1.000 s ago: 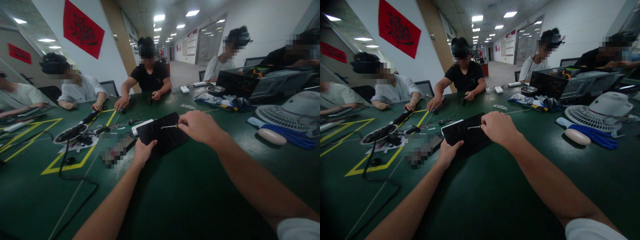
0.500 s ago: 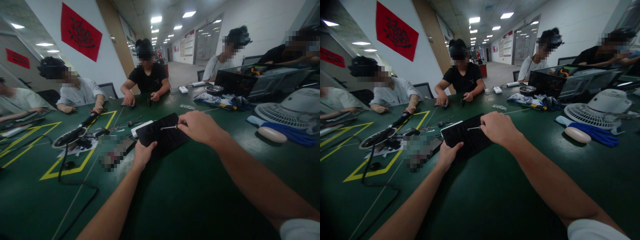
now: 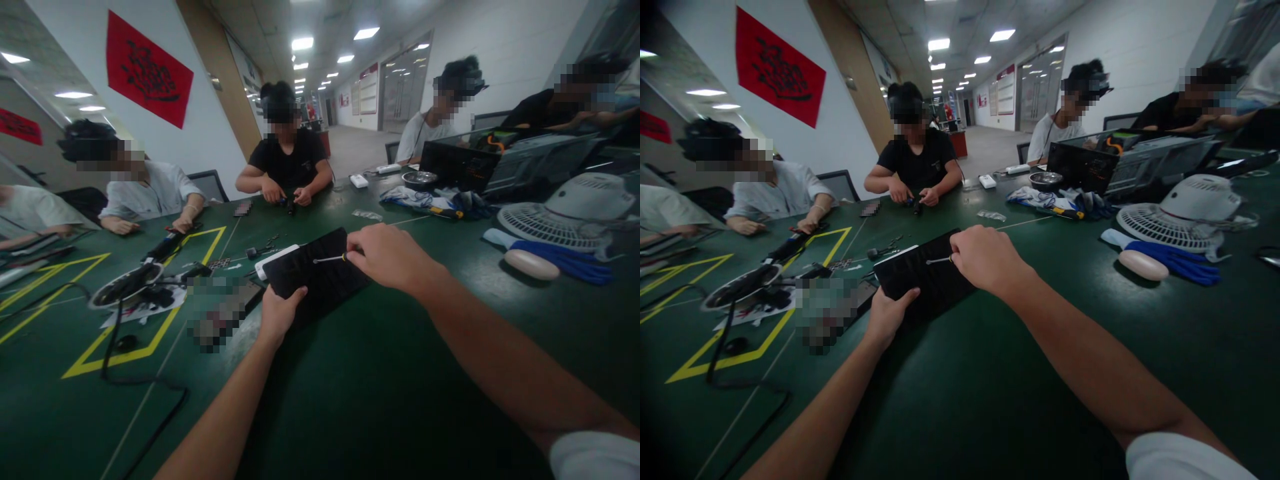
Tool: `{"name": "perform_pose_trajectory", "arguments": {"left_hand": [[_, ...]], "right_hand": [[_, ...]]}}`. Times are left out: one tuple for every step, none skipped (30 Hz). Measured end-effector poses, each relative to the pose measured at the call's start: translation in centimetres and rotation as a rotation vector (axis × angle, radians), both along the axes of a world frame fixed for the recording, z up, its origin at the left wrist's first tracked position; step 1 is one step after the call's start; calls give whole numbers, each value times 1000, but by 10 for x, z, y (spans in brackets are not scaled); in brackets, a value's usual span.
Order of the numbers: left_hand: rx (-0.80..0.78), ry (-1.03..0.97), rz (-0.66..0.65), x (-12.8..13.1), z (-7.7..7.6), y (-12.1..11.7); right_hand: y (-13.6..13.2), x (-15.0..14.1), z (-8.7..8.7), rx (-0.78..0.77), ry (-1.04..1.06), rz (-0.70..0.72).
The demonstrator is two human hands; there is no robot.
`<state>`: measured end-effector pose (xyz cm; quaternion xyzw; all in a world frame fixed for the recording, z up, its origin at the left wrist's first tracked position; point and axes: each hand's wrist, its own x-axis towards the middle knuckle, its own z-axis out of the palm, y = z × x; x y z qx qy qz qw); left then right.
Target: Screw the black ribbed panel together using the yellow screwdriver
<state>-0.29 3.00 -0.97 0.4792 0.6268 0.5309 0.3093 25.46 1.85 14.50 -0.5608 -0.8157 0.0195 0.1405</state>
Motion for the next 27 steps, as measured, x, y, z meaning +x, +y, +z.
{"name": "perform_pose_trajectory", "arguments": {"left_hand": [[0, -5, -3, 0, 0, 0], [1, -7, -5, 0, 1, 0], [5, -9, -7, 1, 1, 0], [10, -9, -9, 1, 1, 0], [17, -9, -11, 1, 1, 0], [23, -9, -12, 1, 1, 0], [30, -12, -14, 1, 1, 0], [34, -16, -16, 0, 0, 0], [35, -16, -17, 0, 0, 0], [32, -11, -17, 0, 0, -1], [28, -4, -15, 0, 0, -1], [26, 4, -11, 1, 1, -1], [26, 11, -7, 1, 1, -2], [29, 16, -5, 1, 2, -2], [35, 13, -5, 2, 2, -3], [39, 7, -6, 2, 2, -3], [40, 0, -3, 2, 2, -3], [36, -4, 0, 2, 1, -3], [31, -5, 5, 2, 0, -2], [26, -2, 9, 1, 0, -2], [23, 4, 11, 1, -1, -1], [22, 9, 9, 0, -2, -1], [24, 15, 5, 0, -2, 0], [27, 19, -1, 0, -2, 0], [29, 21, -6, 0, -1, 0], [30, 21, -10, 0, -1, 0], [27, 22, -11, 0, -1, -1]], "right_hand": [[0, 0, 0, -6, 1, 0], [0, 0, 0, -10, 3, -2], [-1, 1, 0, -13, 5, -2], [-1, 1, 0, -15, 7, -1], [0, 1, 0, -15, 10, 0], [0, 2, 0, -17, 13, 1], [0, 2, -1, -18, 15, 0], [1, 2, -2, -18, 17, -2], [2, 3, -2, -17, 19, -1], [2, 3, -3, -16, 21, 2], [3, 4, -4, -14, 23, 7], [4, 4, -4, -13, 26, 13], [4, 4, -5, -14, 31, 17], [5, 4, -5, -17, 37, 18], [5, 5, -5, -21, 44, 19], [5, 5, -5, -24, 51, 18], [5, 5, -4, -26, 58, 17], [6, 4, -4, -27, 65, 17], [6, 4, -4, -25, 73, 18], [6, 4, -4, -22, 80, 20], [7, 4, -4, -17, 86, 24], [7, 4, -5, -8, 92, 30], [7, 4, -5, 2, 93, 38], [7, 4, -5, 15, 92, 46], [6, 4, -6, 28, 88, 52], [6, 4, -7, 38, 84, 56], [6, 5, -7, 46, 81, 58]]}}
